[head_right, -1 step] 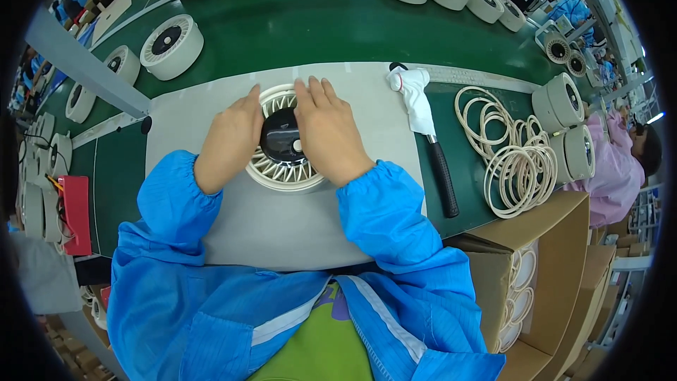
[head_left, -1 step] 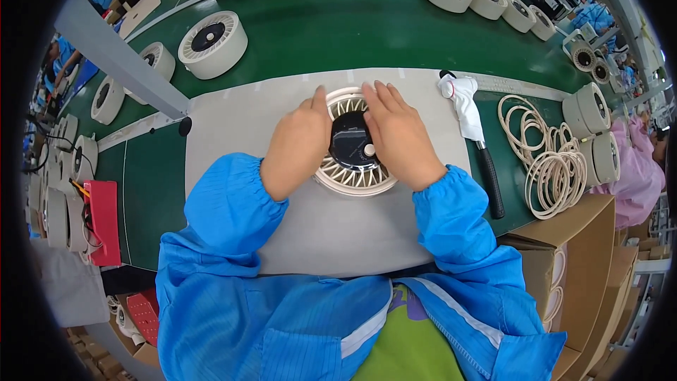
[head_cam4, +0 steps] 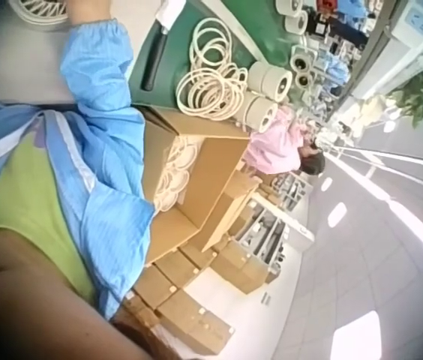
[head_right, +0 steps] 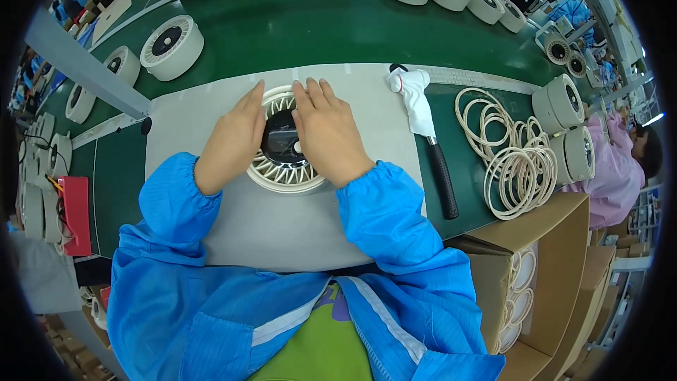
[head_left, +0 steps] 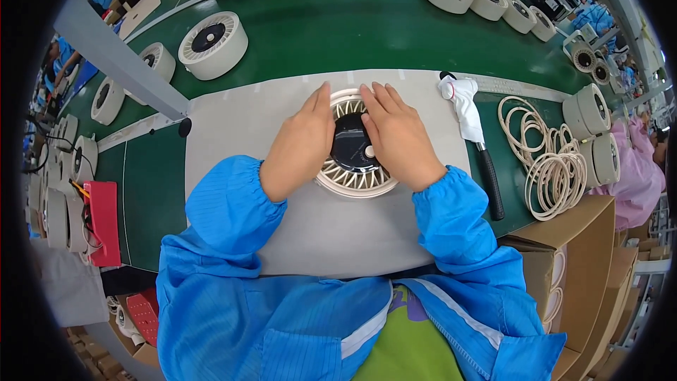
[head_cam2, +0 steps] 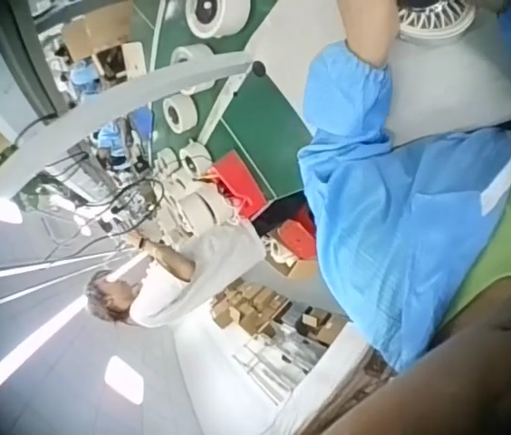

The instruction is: The person assembles plastic components and plastic rings onto fan motor housings by hand, taking the parts from a component tray and a cardboard box.

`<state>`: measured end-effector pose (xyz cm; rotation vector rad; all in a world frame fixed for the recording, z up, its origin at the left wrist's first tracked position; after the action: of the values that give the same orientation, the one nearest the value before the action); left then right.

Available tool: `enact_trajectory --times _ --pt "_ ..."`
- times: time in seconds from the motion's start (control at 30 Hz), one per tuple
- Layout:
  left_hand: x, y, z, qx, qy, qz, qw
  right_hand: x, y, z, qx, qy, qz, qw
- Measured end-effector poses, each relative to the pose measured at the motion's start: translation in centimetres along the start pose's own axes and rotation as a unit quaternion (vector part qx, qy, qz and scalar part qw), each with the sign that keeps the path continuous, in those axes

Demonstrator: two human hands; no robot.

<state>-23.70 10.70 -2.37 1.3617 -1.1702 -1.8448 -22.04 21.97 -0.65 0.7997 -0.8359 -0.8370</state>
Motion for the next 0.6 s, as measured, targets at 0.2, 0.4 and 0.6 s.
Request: enact_trajectory --times 0.2,0.4,0.6 --pt "-1.1 1.1 0.3 -0.071 -0.128 -0.16 0.976 0.2 -0.7 0.4 0.047 0.054 0.027 0.997" --pt "-1.6 1.0 0.7 -0.027 -0.113 -0.119 0.986 -0.1 -0.8 1.1 0.114 0.025 0.062 0.991" --pt "-2.8 -0.5 0.9 0.021 -0.129 -0.048 0.99 -0.8 -0.7 0.0 0.139 0.009 0.162 0.977"
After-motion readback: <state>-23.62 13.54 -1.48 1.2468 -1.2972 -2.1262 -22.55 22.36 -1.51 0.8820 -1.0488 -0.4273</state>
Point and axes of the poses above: each hand's wrist, its own z-axis towards the middle knuckle, its own y-axis out of the back of the hand, x = y × z, the point moved 9 cm from there along z, towards the middle knuckle, and after that the axes turned 1 degree about y, right-handed, at the moved point
